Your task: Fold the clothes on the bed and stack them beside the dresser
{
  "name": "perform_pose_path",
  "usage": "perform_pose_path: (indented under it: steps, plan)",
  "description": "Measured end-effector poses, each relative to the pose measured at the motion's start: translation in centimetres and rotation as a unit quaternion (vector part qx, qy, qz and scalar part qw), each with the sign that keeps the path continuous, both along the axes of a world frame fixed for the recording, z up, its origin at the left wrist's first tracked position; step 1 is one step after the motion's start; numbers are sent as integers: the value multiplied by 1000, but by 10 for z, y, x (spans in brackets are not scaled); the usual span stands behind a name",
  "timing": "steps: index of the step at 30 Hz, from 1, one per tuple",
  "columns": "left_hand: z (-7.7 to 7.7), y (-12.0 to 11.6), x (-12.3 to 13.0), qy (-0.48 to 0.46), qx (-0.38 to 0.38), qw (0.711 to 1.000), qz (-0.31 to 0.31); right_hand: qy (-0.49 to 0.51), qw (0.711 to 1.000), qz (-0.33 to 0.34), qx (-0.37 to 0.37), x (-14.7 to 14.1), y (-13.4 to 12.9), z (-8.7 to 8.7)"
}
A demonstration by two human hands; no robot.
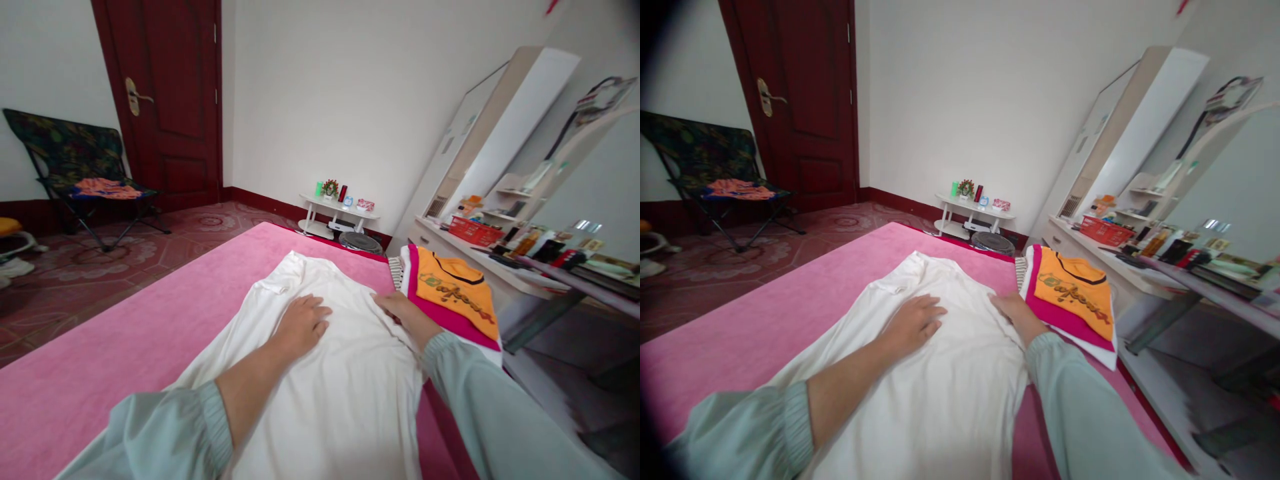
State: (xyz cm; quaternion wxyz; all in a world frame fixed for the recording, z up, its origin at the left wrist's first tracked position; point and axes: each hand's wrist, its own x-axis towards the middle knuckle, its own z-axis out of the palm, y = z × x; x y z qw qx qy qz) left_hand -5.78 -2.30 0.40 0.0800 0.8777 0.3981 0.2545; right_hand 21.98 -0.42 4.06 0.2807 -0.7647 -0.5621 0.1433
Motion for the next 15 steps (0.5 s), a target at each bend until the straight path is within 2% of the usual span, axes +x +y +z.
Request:
perform_pose_path:
  steps: [3,6,8,11,13,15]
  plan:
    - [1,0,0,-8,3,1000,0,-11,998,51,-23,-20,4,-6]
    - [1,-1,1,-11,3,1000,2,-80,992,95,-1,-30,9,5]
    - [2,-1,1,-11,3,1000,6,-162,985,57,9,-24,16,21]
    - [3,-2,0,-13,-2,1000,9,-240,968,-58,37,-7,27,42]
    - [5,-3,0,-13,-9,1000,10,-244,963,-91,69,-5,28,42]
    - [6,-3,0,-10,-13,1000,12,-244,964,-65,83,-16,21,27]
